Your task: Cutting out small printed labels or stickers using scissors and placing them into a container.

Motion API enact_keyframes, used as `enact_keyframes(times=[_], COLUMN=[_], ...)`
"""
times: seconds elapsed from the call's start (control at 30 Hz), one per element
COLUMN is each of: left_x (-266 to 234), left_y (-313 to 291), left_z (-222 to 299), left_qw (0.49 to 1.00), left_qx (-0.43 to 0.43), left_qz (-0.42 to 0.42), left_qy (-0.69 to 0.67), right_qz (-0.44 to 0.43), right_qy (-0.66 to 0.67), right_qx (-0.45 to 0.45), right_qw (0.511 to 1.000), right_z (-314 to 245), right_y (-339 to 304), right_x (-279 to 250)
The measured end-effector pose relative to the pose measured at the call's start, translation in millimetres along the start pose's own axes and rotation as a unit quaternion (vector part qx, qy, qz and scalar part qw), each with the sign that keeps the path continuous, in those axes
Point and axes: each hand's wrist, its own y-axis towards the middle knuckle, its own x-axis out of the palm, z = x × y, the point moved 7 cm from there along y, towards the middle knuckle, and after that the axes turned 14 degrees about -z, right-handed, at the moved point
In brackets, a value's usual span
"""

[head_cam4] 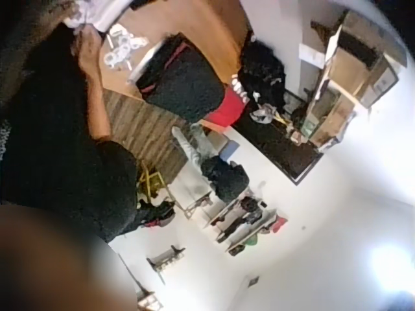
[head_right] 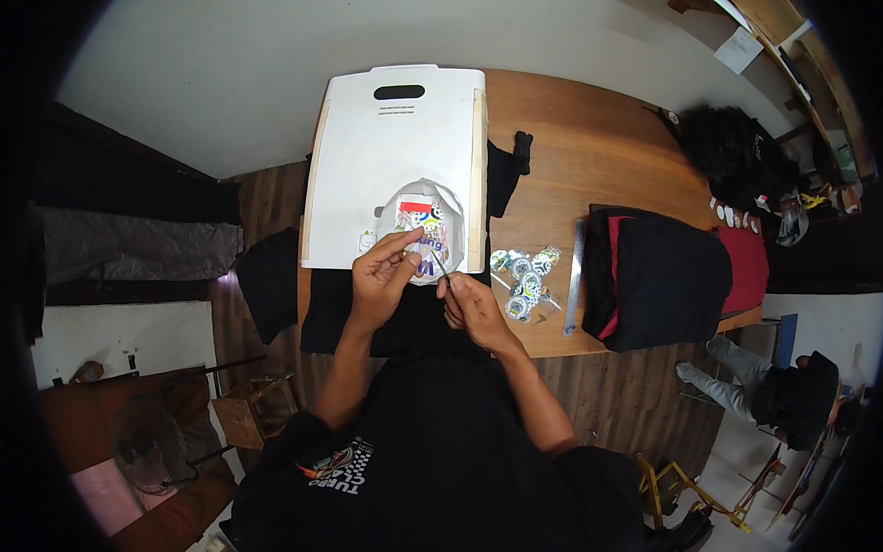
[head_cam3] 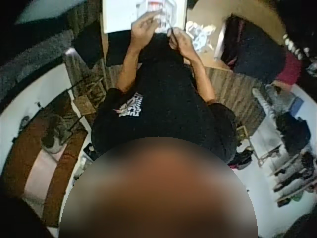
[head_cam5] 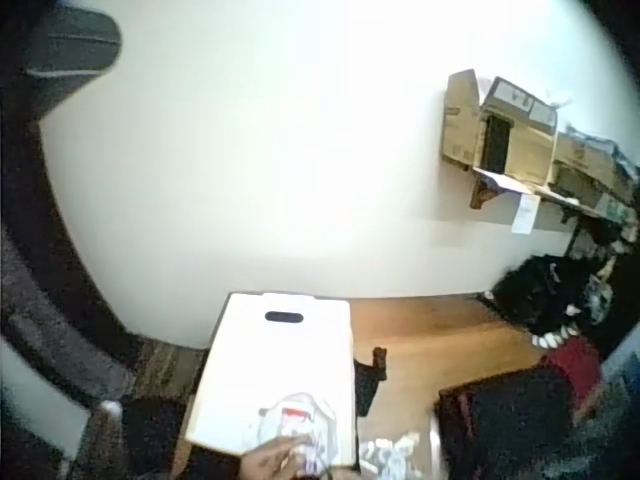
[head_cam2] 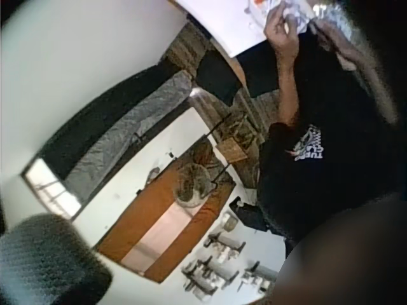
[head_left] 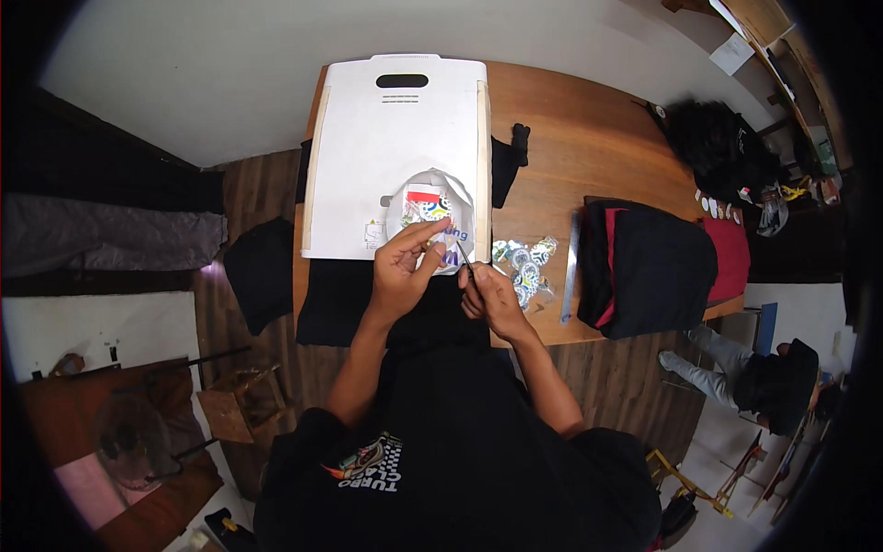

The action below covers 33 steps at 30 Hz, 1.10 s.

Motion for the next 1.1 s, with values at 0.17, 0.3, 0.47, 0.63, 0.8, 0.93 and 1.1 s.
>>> enact_keyframes(times=[0.17, 0.3, 0.47, 0.63, 0.8, 0.93, 1.1], left_x=[0.4, 0.3, 0.5, -0.4, -0.3, -1.0, -0.1], left_y=[0.2, 0.2, 0.0, -0.7, -0.3, -1.0, -1.3], left_z=[0.2, -0.6, -0.6, -2.1, -0.2, -2.9, -2.1], left_qw=[1.000, 1.000, 1.000, 1.000, 1.000, 0.999, 1.000], left_qx=[-0.007, -0.008, -0.013, -0.012, -0.007, -0.024, -0.021], left_qz=[-0.001, 0.001, -0.002, -0.005, -0.002, 0.002, -0.005], left_qy=[-0.003, -0.006, -0.004, -0.003, -0.013, -0.022, -0.019], right_qz=[-0.004, -0.003, -0.001, -0.002, -0.007, -0.007, -0.005], right_qy=[0.005, -0.008, -0.003, -0.018, -0.006, -0.003, -0.006], right_qx=[0.000, -0.005, 0.005, -0.004, -0.004, -0.001, -0.004], right_qw=[1.000, 1.000, 1.000, 1.000, 1.000, 1.000, 1.000], right_z=[1.6, -4.4, 1.4, -6.1, -7.3, -8.8, -3.3], right_y=[-0.4, 1.1, -0.6, 1.3, 0.6, 0.3, -0.3], right_x=[-1.6, 1.3, -2.3, 1.0, 1.3, 3.2, 0.9])
